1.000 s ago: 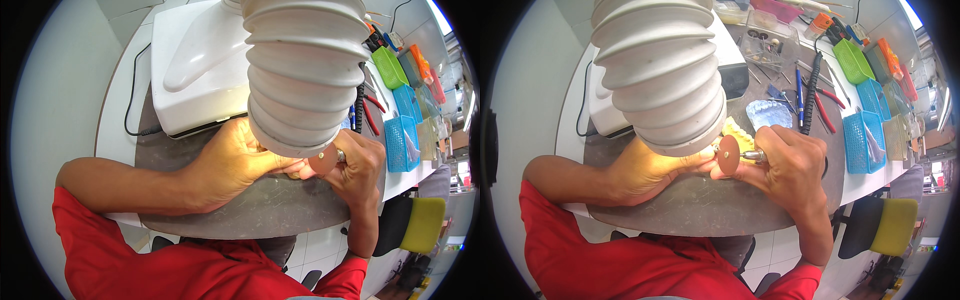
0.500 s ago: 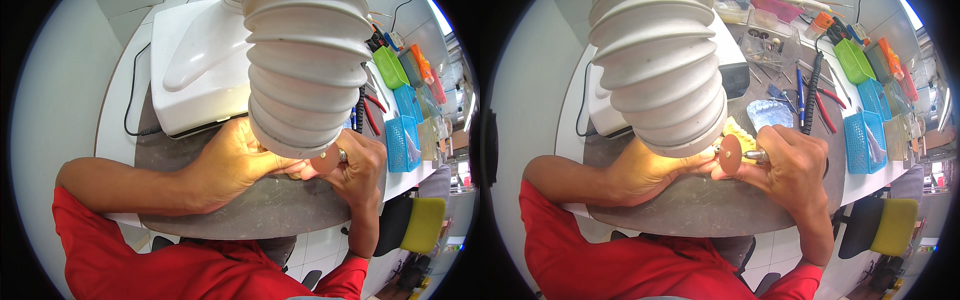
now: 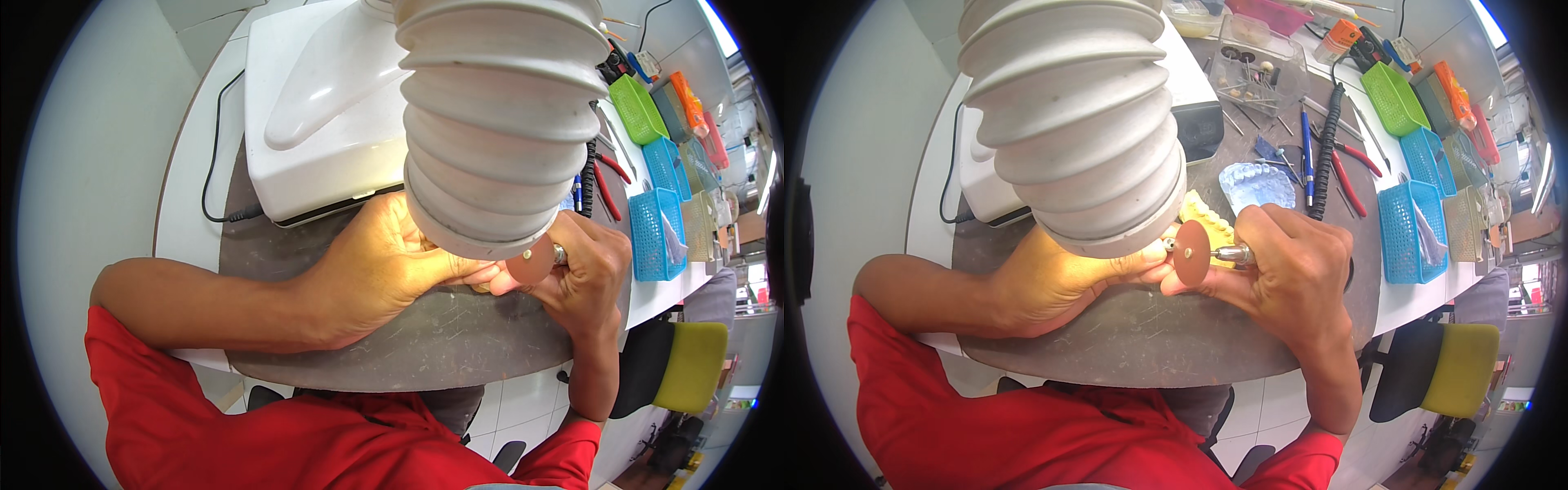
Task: The person uses a rotary grinding tool to smooth a small metal dental component. They then place the component into a yellow dental cast and fit a blue upper jaw mold over it to check the alignment. The person repeats the grinding and fitting process to refine the fit.
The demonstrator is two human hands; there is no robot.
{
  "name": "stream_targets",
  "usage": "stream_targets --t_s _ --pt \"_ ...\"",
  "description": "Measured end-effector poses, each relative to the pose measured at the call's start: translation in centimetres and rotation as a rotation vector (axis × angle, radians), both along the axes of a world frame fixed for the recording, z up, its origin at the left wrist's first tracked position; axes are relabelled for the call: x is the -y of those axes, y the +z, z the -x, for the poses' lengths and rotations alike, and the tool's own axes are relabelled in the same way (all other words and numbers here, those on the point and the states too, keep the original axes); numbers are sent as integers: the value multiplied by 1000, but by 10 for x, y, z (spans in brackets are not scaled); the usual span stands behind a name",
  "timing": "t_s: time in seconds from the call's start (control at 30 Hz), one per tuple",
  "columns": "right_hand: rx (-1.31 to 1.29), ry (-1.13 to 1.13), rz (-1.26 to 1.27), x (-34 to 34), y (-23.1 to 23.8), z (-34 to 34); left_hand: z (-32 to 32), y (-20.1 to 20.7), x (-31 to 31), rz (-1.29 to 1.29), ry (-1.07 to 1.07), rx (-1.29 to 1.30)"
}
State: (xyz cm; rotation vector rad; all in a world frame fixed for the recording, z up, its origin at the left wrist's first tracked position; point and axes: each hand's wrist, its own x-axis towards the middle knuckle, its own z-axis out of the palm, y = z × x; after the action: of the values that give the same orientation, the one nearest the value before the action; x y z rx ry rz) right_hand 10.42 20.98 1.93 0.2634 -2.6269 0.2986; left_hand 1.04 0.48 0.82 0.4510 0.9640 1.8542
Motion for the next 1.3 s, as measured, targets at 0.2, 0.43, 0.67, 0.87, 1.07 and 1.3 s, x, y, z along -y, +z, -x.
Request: stream_targets --t_s 0.2,0.43,0.67,0.87,1.07,1.3 --pt "99 -33 19 0 6 -4 0 -3 0 -1 0 -7" --pt "55 -15 9 0 3 -3 1 -4 0 -14 -3 -35" --pt "-31 23 0 1 -3 2 0 -5 1 -21 15 -74" --pt "-32 15 16 1 -2 1 0 -5 0 -29 12 -72" --pt "45 0 0 0 3 -2 0 -6 1 -29 18 -72" --pt "87 -10 5 1 5 -4 -1 -6 1 -34 20 -78"
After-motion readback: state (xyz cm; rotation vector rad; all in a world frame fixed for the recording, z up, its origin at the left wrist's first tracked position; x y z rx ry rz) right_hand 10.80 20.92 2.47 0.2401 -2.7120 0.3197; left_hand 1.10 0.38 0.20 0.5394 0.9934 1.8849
